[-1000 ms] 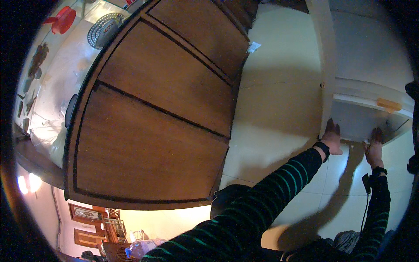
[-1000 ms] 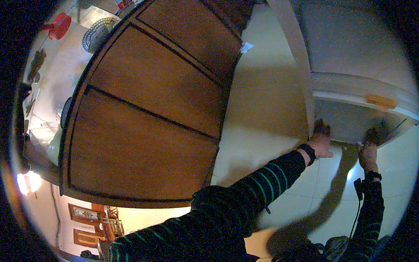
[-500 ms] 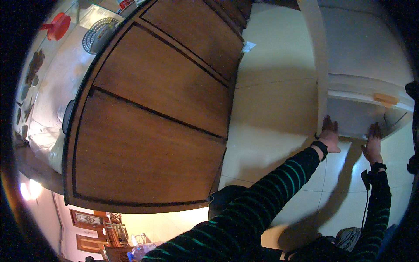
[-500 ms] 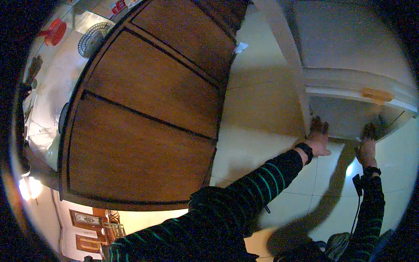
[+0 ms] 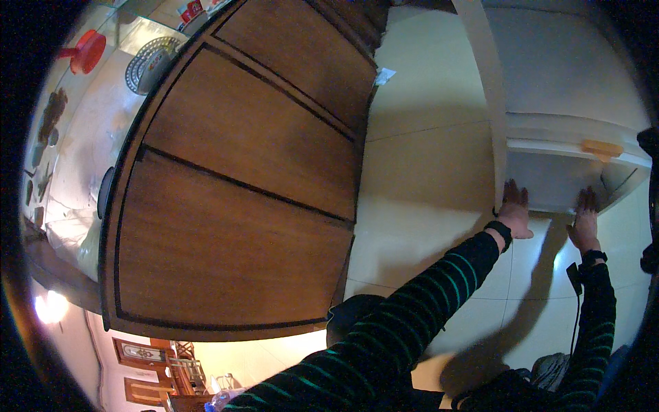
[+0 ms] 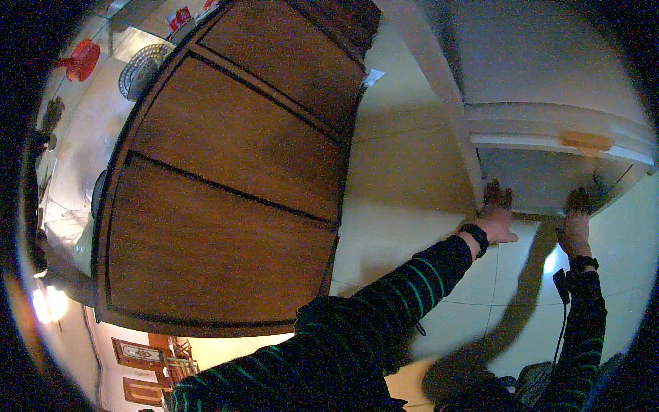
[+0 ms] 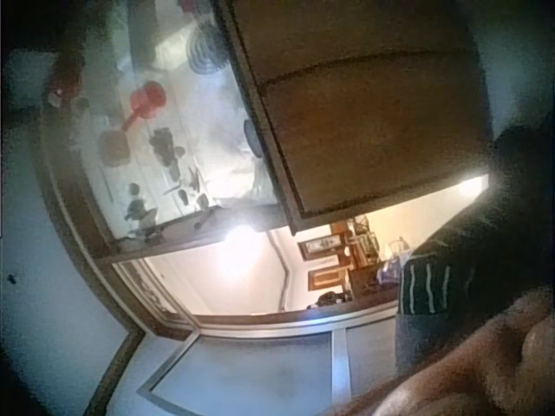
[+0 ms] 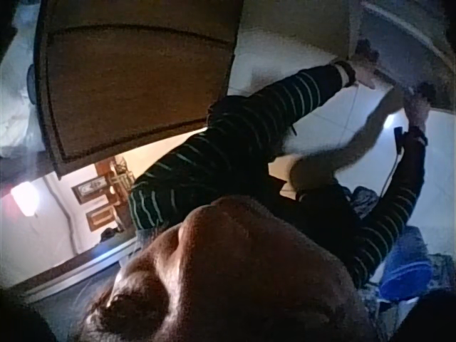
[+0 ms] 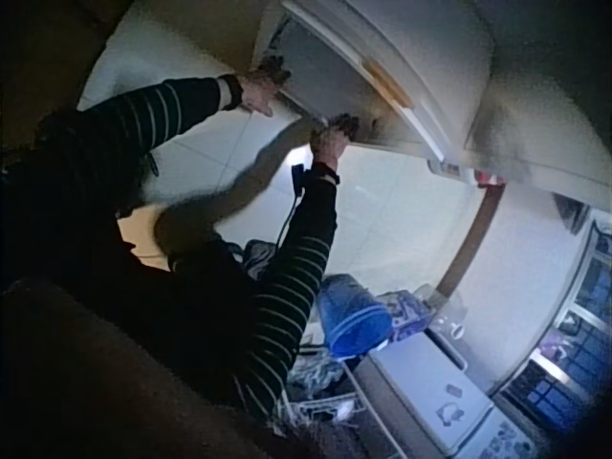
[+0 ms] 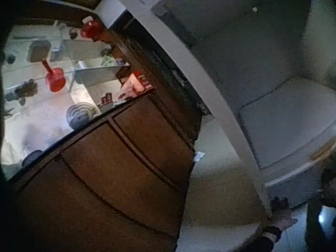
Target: The person inserts a white rectangular panel into a low cabinet frame, aligns it, and presses it into place. They then lift the assembled unit and place it upright on the floor.
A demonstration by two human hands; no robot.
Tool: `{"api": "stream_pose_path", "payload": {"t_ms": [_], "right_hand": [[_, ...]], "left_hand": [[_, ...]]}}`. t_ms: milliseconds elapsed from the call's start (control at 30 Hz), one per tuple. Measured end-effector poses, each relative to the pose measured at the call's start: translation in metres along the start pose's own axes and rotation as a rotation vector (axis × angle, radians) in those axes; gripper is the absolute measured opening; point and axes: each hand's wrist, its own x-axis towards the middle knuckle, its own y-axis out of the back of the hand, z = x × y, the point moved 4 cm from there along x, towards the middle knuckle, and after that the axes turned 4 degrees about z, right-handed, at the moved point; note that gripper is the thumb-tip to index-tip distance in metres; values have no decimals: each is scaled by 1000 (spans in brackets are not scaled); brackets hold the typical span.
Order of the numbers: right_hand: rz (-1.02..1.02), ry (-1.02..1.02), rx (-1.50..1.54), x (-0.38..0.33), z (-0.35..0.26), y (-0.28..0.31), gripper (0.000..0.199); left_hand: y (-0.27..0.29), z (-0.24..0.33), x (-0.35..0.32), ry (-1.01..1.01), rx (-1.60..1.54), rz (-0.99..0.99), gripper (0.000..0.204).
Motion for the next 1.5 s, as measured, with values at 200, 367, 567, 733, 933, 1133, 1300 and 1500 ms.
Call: {"api": "stream_pose_path", "payload": {"t_ms": [200,367,567,733,933,1133,1300,1500], "right_hand": [[-39,-56,1,1,-2,-4,115],[-205,-102,40,0,-7,2,112],[-143,-122,71,4,-11,4,115],[-95,-96,65,2,-11,7,115],[-104,-94,66,3,-20,22,116],[-200,-116,-28,1,-20,22,117],[-133,-90,-14,1,-12,8,118],[-84,-42,-9,1,-8,1,117]], "left_hand": [[4,-4,-2,-35,-14,-8,127],[11,0,-7,-16,-43,-39,126],[18,1,-10,12,-28,-44,127],[20,0,-10,10,-61,-16,127],[17,0,-10,18,-52,-63,128],[19,1,-10,-8,-54,-48,130],[17,0,-10,-13,-56,-59,130],[14,-1,-9,-14,-41,-32,131]]}}
